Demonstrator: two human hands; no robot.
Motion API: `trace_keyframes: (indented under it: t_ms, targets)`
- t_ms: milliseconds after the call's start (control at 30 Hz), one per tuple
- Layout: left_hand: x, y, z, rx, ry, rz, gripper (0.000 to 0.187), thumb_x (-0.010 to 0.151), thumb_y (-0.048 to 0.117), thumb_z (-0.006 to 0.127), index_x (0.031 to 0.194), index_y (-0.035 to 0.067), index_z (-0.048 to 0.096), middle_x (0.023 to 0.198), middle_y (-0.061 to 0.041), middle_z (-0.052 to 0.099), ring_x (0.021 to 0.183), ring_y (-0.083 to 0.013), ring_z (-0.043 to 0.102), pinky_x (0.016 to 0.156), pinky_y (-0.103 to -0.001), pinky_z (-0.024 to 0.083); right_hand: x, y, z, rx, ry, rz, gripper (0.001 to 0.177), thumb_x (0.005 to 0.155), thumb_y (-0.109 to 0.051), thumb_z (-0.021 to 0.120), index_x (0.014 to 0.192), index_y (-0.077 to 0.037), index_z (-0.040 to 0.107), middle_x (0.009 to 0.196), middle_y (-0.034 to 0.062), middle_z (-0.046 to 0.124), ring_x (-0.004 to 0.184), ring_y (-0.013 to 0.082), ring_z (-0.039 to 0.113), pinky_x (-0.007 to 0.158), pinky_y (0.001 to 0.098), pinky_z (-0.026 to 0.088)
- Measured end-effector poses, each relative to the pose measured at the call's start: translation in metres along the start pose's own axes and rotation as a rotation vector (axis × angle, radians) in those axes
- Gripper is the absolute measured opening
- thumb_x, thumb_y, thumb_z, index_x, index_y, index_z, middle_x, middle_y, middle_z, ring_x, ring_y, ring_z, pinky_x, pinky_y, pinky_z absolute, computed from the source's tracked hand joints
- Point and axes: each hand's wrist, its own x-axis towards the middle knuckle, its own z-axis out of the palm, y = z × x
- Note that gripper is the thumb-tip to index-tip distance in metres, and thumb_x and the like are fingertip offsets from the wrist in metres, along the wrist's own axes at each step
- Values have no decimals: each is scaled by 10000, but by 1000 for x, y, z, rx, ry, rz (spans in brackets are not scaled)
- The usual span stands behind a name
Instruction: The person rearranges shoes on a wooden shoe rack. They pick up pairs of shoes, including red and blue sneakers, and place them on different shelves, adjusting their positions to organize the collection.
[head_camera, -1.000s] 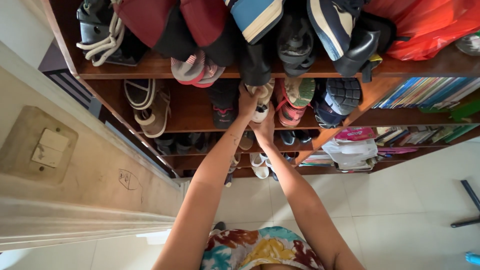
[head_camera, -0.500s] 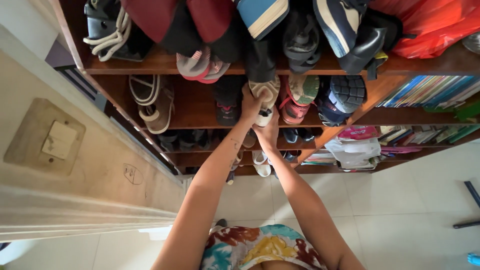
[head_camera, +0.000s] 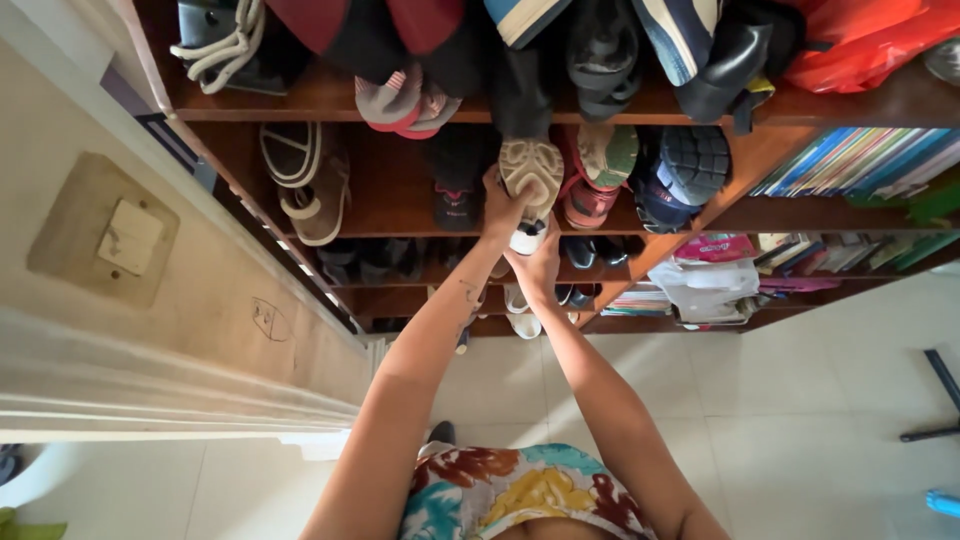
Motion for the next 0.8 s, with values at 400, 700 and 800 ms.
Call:
trace_keyframes:
  t_ms: [400,700,800]
  targets:
    - [8,-7,4,-56,78,237,933,759,477,850,1462,71,390,1399,-319,542,1261,-462,578,1045,-535,513,-6,-41,-12,1,-23,2,968,676,-258,890,1483,-127,371,1406,223,542,1251,506,565,1027,665,474]
    - [50,-23,9,-44,54,247,945,805,445,818,1519,51,339,1459,-332,453,1297,-497,536,1078,-587,470,15,-57,-5,68,-83,-52,956,690,-186,864,1496,-109,356,1393,210,526,1257,493,560,1000,638,475]
    - [46,-6,5,-43,17,120,965,819,509,776,1540,114,269,1461,-299,484,1298,-476,546,1076,-573,487,24,-49,-1,117,-106,-105,887,681,-118,855,1466,-136,441,1345,152,585,1235,436,599,952,546,518]
